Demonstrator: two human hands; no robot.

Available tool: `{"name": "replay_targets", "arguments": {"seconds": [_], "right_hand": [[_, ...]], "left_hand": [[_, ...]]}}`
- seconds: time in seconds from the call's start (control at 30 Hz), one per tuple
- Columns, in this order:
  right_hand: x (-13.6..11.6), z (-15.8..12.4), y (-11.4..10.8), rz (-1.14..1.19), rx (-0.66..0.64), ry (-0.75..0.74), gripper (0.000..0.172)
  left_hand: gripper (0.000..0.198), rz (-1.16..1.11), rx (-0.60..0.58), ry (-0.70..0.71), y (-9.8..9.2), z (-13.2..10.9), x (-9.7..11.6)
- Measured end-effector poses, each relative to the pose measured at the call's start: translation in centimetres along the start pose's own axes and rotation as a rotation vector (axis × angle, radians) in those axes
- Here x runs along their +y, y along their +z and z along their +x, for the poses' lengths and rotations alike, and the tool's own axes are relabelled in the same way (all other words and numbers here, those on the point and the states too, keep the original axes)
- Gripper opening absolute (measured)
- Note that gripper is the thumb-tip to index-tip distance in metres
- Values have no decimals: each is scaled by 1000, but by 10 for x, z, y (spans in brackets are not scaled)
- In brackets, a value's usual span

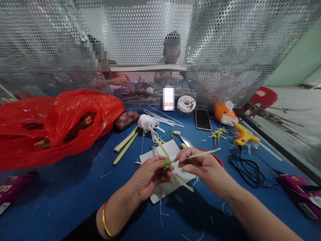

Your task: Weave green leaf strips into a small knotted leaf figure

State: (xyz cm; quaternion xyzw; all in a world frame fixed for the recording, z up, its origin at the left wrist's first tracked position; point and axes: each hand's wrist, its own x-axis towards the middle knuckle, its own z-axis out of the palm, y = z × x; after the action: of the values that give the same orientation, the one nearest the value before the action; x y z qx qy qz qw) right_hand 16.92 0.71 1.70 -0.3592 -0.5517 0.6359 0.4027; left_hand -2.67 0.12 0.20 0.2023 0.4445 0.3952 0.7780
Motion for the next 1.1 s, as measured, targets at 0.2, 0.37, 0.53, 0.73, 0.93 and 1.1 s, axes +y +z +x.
{"name": "replay_targets", "arguments": {"seconds": [0.2, 0.37, 0.53, 0.73, 0.93, 1.1], "right_hand": [[6, 1, 5, -43, 93, -104, 15], [1, -1, 6, -269, 104, -85, 17], [-3, 0, 1, -295, 103, -57, 13], [-4, 0, -1, -204, 103, -1, 16], [-5, -1, -2, -140, 111, 66, 18], [-2, 1, -2, -50, 154, 118, 12]], "left_hand": [[20, 37, -38, -23, -1, 0, -2], [18, 80, -48, -18, 2, -2, -2], [22, 44, -51, -23, 3, -2, 0], [25, 4, -67, -24, 1, -3, 0], [21, -5, -102, -25, -1, -3, -1], [21, -8, -104, -36, -1, -2, -2]]}}
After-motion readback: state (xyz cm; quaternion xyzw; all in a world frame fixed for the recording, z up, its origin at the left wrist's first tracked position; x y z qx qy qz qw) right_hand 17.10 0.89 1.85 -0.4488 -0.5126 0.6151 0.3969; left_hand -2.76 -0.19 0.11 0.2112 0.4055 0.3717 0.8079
